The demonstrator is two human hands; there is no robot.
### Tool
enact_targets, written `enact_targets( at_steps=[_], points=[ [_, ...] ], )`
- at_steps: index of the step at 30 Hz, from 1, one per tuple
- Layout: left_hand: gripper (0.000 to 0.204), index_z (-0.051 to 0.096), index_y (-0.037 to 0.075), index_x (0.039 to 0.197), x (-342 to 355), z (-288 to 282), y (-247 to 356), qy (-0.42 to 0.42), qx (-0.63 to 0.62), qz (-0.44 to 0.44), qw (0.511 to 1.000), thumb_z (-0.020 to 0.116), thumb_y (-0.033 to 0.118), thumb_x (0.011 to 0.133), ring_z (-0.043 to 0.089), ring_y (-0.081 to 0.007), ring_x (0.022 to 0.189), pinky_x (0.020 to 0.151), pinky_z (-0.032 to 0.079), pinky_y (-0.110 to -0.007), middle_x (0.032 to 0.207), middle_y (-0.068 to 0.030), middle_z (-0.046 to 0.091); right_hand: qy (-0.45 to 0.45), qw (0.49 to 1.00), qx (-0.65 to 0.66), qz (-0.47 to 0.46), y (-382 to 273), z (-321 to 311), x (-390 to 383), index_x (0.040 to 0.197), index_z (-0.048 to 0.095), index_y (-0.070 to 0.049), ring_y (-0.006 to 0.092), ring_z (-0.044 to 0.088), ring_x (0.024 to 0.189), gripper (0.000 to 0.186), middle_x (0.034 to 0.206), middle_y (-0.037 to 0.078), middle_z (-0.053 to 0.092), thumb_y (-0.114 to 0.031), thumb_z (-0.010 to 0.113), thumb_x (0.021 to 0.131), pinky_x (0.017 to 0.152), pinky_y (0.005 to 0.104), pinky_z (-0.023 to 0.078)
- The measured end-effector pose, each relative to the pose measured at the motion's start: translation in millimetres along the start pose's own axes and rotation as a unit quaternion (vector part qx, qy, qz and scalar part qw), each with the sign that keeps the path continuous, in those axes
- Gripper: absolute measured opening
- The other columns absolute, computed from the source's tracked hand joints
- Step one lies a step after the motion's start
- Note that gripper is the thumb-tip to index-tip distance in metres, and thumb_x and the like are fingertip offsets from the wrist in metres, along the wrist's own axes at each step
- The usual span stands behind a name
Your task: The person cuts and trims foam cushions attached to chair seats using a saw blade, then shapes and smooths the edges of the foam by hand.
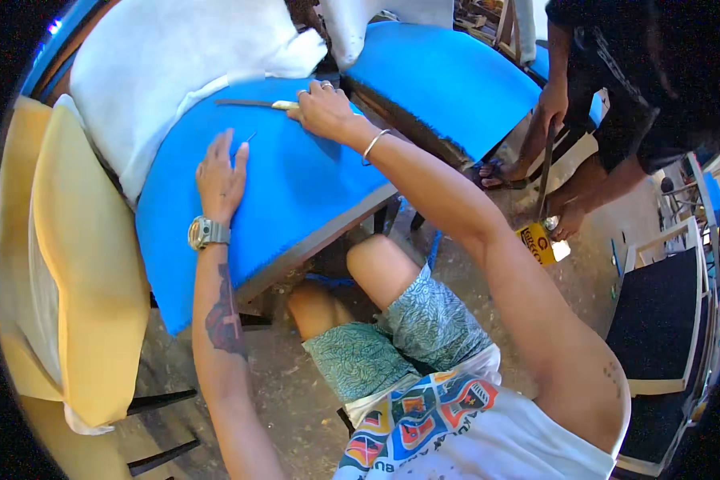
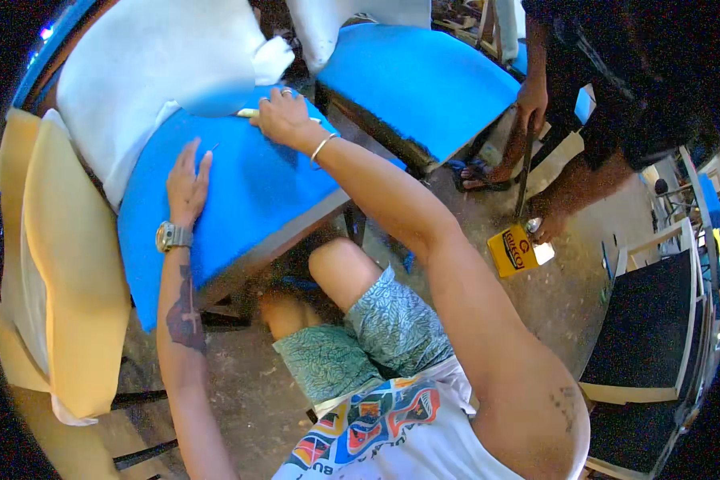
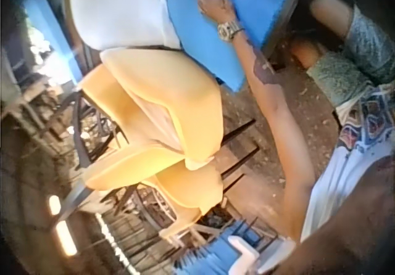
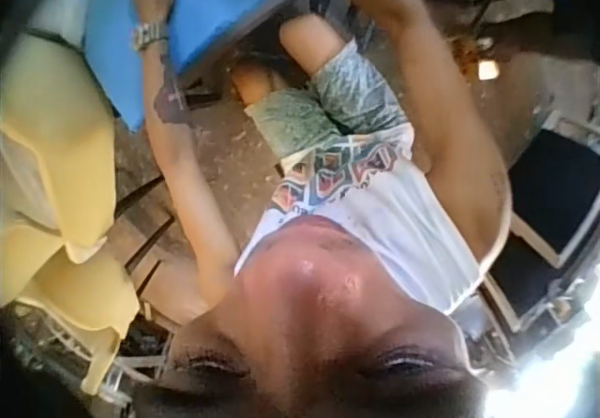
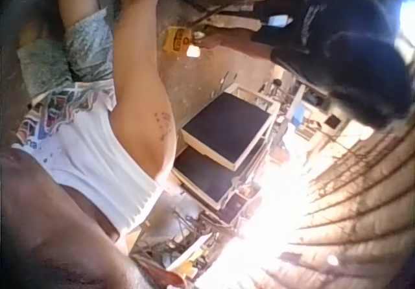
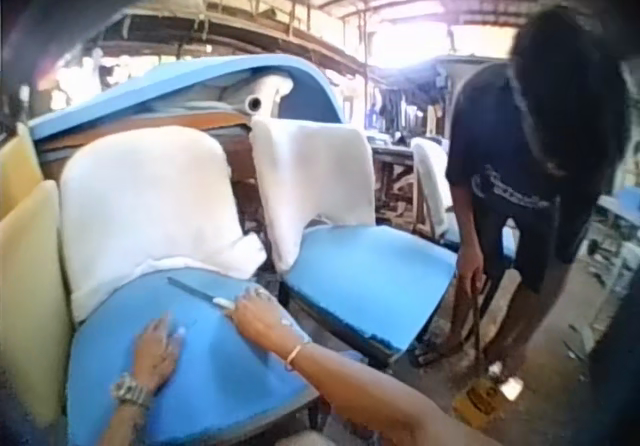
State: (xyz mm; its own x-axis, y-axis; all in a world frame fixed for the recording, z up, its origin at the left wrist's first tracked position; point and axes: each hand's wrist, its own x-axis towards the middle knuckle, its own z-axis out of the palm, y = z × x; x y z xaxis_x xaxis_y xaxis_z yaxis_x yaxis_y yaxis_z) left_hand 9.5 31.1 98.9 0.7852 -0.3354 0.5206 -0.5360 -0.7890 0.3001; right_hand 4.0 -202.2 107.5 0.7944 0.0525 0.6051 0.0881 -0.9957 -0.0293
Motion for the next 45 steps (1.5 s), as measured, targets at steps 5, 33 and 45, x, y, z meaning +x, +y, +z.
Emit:
enact_targets(
  at_steps=[5, 33, 45],
  points=[
    [0.045, 0.056, 0.014, 0.131, -6, 11, -7, 0.014, 0.033, 0.056, 0.998, 0.043, 0.04, 0.096, 0.046, -0.0307, 0.128, 0.106, 0.032, -0.045, 0.14, -0.0069, 0.049, 0.013, 0.999, 0.025, 0.032, -7, -3, 0, 0.096, 0.062, 0.0, 0.0347, 0.058, 0.079, 0.029, 0.088, 0.018, 0.059, -0.027, 0.053, 0.092, 0.072, 0.0431, 0.05],
    [0.029, 0.062, 0.006, 0.12, -3, -12, 24, -0.021, -0.072, -0.034, 0.997, 0.051, 0.017, 0.095, 0.05, -0.027, 0.121, 0.104, 0.039, -0.039, 0.133, -0.0099, 0.054, -0.089, 0.633, 0.659, 0.397, 105, 34, -189, 0.127, 0.061, -0.015, 0.0053, 0.038, 0.045, 0.04, 0.056, -0.005, 0.047, -0.038, 0.059, 0.094, 0.045, 0.0207, 0.028],
    [0.031, 0.062, 0.008, 0.121, -1, -11, 27, -0.021, -0.046, -0.038, 0.998, 0.05, 0.02, 0.095, 0.05, -0.026, 0.121, 0.104, 0.039, -0.037, 0.133, -0.0091, 0.054, -0.161, 0.627, 0.619, 0.445, 91, -64, -275, 0.127, 0.061, -0.014, 0.0057, 0.036, 0.047, 0.038, 0.061, -0.004, 0.05, -0.035, 0.055, 0.097, 0.044, 0.0222, 0.026]
  ],
)
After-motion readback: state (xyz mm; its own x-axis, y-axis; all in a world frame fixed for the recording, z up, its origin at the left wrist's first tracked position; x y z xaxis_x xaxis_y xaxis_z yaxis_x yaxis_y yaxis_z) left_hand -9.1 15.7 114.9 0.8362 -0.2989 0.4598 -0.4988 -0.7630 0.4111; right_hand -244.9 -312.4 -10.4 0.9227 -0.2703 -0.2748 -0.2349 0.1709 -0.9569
